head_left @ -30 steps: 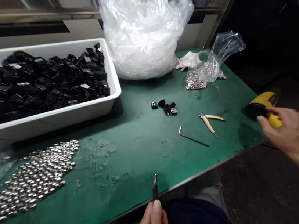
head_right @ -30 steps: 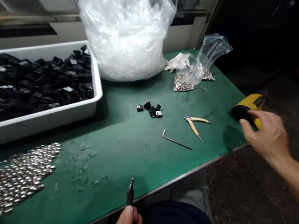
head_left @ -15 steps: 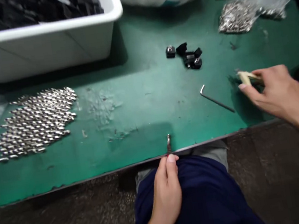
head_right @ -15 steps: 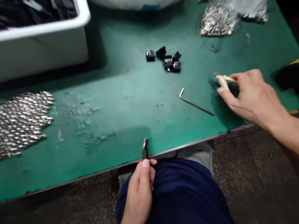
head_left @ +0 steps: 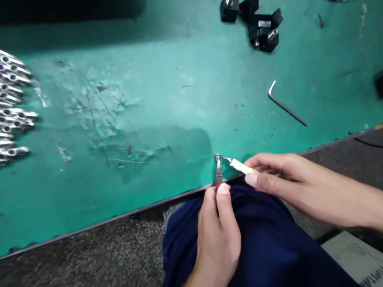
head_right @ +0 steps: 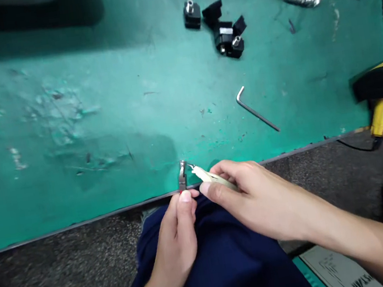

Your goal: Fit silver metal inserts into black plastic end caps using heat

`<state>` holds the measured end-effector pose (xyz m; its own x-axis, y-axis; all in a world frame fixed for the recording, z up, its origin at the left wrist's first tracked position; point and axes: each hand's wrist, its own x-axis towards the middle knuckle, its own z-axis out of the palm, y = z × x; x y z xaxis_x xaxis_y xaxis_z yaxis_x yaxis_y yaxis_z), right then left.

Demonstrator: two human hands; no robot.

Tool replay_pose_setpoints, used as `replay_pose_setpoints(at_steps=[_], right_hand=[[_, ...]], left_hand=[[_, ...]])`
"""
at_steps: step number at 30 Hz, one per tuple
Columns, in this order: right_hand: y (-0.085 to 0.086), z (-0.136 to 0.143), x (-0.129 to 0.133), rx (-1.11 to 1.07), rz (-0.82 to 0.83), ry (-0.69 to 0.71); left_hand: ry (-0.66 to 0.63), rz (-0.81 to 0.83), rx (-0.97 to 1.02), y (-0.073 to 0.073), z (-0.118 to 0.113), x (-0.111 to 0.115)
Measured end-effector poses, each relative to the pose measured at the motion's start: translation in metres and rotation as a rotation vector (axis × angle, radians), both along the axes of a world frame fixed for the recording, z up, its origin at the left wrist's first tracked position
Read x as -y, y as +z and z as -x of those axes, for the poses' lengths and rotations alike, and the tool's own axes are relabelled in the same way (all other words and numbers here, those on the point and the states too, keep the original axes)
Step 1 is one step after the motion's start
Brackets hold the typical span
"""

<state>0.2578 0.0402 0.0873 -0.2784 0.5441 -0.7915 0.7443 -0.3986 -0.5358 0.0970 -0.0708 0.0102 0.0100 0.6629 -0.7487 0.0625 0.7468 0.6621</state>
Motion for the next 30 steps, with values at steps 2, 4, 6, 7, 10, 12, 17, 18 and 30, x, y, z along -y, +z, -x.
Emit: replay_pose_setpoints(at_steps=[2,4,6,7,10,12,17,18,30], right_hand=[[0.002,0.005,0.0,0.027,0.004,-0.01],[0.003,0.01,0.0,0.04,-0.004,-0.016],[0.005,0.013,0.002,0.058,-0.015,-0.01],[0.005,0.015,0.002,0.07,-0.021,-0.003],[0.006,0.018,0.003,0.102,-0.037,0.019],[0.007,0.019,0.003,0.115,-0.047,0.03],[0.007,0.021,0.001,0.134,-0.059,0.047],[0.007,0.021,0.001,0.134,-0.059,0.05],[0.008,0.022,-0.004,0.129,-0.054,0.104]], left_hand=[[-0.012,0.021,0.015,0.003,0.001,-0.003],[-0.017,0.02,0.028,0.005,0.002,-0.005],[-0.02,0.014,0.037,0.005,0.002,-0.006],[-0.024,0.012,0.038,0.005,0.003,-0.006],[-0.038,0.006,0.029,0.004,0.003,-0.007],[-0.041,-0.001,0.019,0.003,0.003,-0.007],[-0.056,-0.003,-0.004,0.004,0.002,-0.006],[-0.06,-0.002,-0.005,0.004,0.002,-0.007],[-0.102,0.038,-0.057,0.006,0.003,-0.01]])
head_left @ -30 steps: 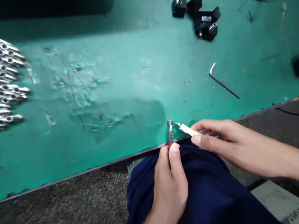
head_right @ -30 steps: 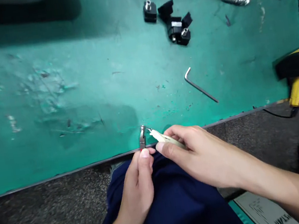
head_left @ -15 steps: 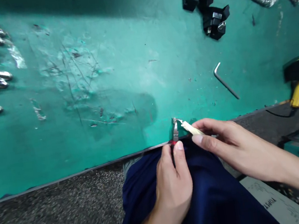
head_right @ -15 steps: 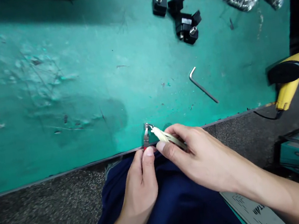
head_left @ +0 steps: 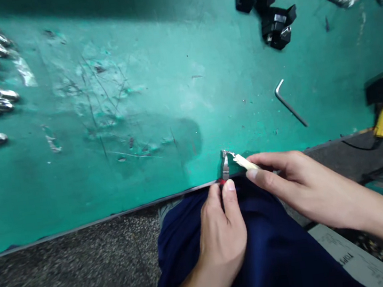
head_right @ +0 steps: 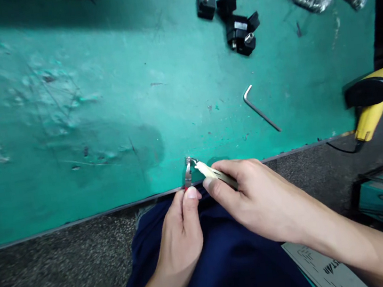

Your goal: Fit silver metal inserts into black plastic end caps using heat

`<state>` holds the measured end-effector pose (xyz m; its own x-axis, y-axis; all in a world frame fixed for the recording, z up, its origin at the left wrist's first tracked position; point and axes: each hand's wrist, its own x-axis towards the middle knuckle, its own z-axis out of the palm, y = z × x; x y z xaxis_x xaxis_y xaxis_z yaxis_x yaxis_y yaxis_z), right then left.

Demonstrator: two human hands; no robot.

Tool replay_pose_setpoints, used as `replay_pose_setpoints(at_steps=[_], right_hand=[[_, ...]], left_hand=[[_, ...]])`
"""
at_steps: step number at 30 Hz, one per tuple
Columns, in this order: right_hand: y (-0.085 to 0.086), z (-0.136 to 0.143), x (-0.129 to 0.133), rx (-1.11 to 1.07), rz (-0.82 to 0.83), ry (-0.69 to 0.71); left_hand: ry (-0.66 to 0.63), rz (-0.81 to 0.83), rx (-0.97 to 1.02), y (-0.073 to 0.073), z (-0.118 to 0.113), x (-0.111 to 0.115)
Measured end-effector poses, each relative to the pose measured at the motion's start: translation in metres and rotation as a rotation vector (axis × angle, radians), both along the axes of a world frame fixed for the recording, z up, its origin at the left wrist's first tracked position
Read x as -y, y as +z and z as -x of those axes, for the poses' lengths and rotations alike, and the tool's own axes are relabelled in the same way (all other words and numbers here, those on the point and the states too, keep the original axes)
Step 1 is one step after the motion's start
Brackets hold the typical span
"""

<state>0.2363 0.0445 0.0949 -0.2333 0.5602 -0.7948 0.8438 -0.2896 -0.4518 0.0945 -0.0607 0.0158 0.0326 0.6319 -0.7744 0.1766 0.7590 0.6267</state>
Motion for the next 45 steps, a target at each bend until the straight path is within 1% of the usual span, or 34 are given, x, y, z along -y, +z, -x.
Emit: replay_pose_setpoints(at_steps=[14,25,33,36,40,45], right_hand=[[0.002,0.0,-0.001,-0.059,-0.042,0.081],[0.001,-0.001,-0.001,0.002,-0.095,0.116],[0.001,-0.002,-0.004,-0.029,-0.06,0.044],[0.002,-0.001,-0.005,-0.017,-0.051,0.036],[0.005,0.003,-0.007,0.019,-0.04,0.07],[0.008,0.01,-0.014,0.096,0.003,0.157]], left_hand=[[-0.004,-0.048,0.01,0.001,0.001,-0.001],[0.016,-0.078,0.018,0.002,0.002,-0.002],[0.027,-0.082,0.023,0.002,0.002,-0.002],[0.031,-0.086,0.017,0.002,0.002,-0.002],[0.011,-0.06,-0.001,0.002,0.001,-0.002],[-0.026,-0.065,-0.052,0.0,-0.002,-0.001]])
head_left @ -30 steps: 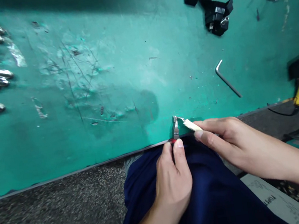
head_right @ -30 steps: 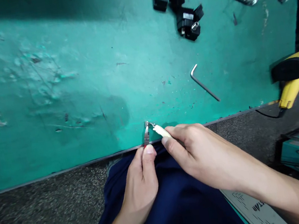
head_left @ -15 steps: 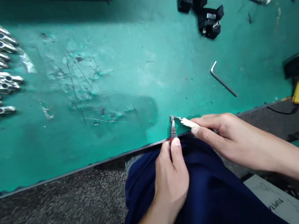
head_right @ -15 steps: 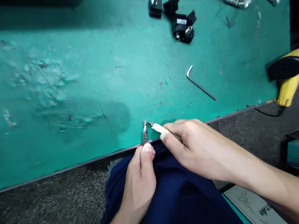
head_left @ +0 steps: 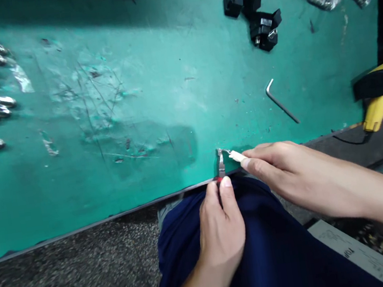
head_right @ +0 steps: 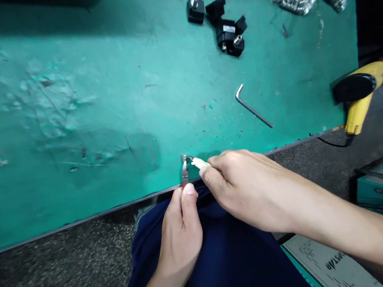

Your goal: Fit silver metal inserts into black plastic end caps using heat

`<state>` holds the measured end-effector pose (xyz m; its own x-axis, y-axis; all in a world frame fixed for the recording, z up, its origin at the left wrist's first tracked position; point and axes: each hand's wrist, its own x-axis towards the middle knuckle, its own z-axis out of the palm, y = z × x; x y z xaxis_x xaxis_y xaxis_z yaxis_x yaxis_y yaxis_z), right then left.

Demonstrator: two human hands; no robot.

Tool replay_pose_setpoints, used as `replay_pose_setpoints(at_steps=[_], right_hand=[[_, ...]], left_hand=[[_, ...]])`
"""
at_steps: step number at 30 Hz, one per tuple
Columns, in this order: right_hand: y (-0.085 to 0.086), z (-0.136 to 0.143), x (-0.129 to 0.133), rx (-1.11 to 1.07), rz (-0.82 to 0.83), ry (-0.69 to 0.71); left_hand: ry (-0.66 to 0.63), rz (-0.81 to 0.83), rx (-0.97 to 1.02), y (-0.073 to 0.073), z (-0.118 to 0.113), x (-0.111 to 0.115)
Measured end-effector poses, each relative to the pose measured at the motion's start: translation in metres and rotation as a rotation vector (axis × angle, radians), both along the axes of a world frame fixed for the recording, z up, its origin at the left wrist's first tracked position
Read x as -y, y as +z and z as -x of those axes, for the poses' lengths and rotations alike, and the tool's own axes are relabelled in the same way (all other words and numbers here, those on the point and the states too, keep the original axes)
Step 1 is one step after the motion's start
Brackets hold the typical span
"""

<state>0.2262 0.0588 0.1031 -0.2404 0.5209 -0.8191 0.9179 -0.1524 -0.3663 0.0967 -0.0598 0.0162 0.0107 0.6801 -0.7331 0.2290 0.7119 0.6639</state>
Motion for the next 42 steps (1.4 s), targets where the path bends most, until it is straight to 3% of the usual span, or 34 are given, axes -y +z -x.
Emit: replay_pose_setpoints(at_steps=[5,10,13,19,29,42], right_hand=[[-0.002,0.0,-0.008,0.034,0.097,0.067],[-0.003,0.002,-0.005,0.035,-0.05,0.304],[-0.004,0.003,-0.003,0.053,-0.099,0.349],[-0.007,0.002,-0.011,0.115,-0.037,0.246],[-0.011,-0.003,-0.012,0.077,-0.045,0.213],[-0.014,-0.009,-0.001,0.02,-0.05,0.168]], left_hand=[[-0.015,-0.007,-0.017,-0.002,-0.001,0.001],[-0.027,-0.014,0.002,-0.002,0.0,0.0],[-0.024,-0.006,-0.012,-0.002,-0.001,0.0],[-0.007,-0.044,-0.049,-0.002,-0.002,0.0],[0.006,-0.06,-0.031,0.0,-0.001,-0.001],[0.085,0.005,0.216,-0.007,0.008,0.003]])
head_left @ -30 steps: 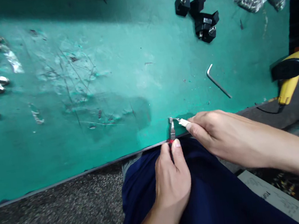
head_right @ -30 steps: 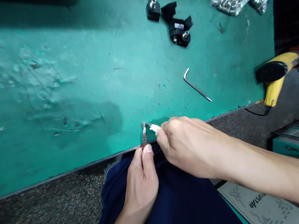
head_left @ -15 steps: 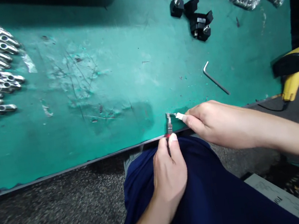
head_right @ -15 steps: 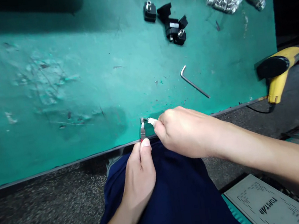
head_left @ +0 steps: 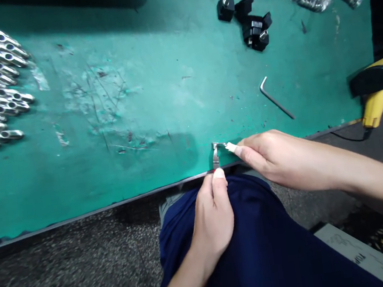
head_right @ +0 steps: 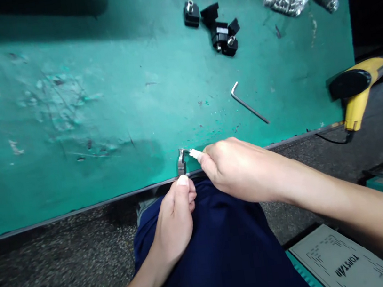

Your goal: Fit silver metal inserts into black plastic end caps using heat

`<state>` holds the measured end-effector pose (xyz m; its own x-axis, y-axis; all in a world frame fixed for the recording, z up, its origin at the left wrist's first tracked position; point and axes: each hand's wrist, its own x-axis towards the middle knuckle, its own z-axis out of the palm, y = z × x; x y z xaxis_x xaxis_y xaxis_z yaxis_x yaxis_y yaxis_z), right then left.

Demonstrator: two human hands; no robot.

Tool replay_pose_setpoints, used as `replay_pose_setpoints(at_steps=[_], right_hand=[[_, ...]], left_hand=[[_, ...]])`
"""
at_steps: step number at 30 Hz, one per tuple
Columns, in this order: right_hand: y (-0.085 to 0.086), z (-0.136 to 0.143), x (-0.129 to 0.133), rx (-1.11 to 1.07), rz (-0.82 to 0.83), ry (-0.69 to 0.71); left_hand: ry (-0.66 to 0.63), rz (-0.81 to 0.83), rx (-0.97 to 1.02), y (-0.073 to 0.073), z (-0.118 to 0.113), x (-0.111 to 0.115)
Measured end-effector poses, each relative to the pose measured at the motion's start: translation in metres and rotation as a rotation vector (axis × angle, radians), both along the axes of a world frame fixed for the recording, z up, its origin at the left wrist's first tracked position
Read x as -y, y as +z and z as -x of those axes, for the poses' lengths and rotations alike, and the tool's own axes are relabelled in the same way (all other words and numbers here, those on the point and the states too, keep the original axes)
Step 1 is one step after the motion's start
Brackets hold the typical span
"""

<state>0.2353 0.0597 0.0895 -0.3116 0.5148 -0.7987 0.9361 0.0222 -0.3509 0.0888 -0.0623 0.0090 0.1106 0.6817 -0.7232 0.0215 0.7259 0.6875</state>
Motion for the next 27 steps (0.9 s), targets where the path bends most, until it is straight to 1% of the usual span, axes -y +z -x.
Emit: replay_pose_setpoints(at_steps=[5,9,12,14,16,19,23,27], right_hand=[[0.001,0.0,0.008,0.016,0.008,-0.054],[0.002,-0.003,0.012,-0.024,0.016,-0.152],[0.001,-0.005,0.012,-0.07,0.044,-0.225],[0.0,-0.004,0.013,-0.079,0.026,-0.229],[0.001,-0.003,0.014,-0.063,-0.036,-0.194],[0.003,0.001,0.014,-0.046,-0.086,-0.153],[0.005,0.004,0.012,-0.013,-0.066,-0.163],[0.004,0.004,0.009,0.012,-0.054,-0.135]], left_hand=[[0.053,0.088,0.162,-0.005,0.002,-0.001],[0.113,0.216,0.397,-0.008,0.008,-0.004],[0.157,0.29,0.6,-0.012,0.012,-0.005],[0.187,0.331,0.717,-0.015,0.014,-0.005],[0.206,0.356,0.796,-0.018,0.015,-0.005],[0.223,0.354,0.828,-0.019,0.015,-0.005],[0.241,0.338,0.781,-0.02,0.012,-0.004],[0.236,0.317,0.72,-0.02,0.009,-0.001]])
